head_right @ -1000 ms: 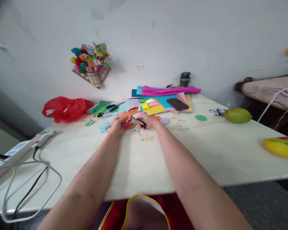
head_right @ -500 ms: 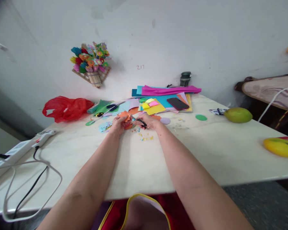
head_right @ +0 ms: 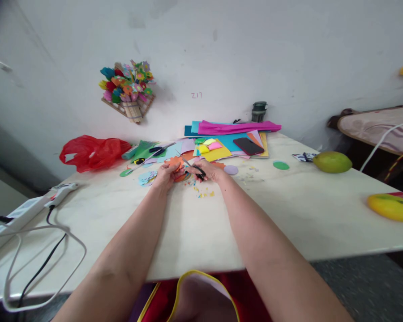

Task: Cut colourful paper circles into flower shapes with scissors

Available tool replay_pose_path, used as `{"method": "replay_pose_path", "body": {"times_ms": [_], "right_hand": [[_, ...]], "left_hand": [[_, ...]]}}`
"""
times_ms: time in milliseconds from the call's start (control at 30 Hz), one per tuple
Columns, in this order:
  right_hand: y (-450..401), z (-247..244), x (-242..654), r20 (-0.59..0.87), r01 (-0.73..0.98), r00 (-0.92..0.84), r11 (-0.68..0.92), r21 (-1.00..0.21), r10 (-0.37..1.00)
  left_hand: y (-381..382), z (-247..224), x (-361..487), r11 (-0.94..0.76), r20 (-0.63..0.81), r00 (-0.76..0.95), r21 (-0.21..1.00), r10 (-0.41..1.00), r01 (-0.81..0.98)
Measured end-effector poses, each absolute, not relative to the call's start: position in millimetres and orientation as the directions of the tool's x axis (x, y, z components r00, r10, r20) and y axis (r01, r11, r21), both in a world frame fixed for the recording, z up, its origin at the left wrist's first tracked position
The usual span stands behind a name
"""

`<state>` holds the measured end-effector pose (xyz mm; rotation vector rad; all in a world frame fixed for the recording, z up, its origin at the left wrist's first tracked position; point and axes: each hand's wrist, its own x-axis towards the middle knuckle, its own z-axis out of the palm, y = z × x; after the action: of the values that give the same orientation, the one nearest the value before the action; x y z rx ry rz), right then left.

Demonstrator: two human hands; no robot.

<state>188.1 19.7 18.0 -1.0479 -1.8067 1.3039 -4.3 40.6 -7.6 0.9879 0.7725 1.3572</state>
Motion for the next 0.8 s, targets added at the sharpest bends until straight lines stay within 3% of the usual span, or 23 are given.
{"method": "replay_pose_path", "body": {"times_ms": [467, 800], "right_hand": [[19.1, 17.1, 185.4, 0.05, 0.174, -0.453, 0.143, -0.974, 0.89], [23.7, 6.2, 176.6, 0.043, 0.068, -0.473, 0.085, -0.994, 0.88]], "left_hand": [[33.6, -2.7, -0.8, -0.137, 0.187, 0.119, 0.932, 0.975, -0.335], [31.8, -1.0, 3.4, -0.171, 0.211, 0.056, 0.896, 0.976, -0.409]]}}
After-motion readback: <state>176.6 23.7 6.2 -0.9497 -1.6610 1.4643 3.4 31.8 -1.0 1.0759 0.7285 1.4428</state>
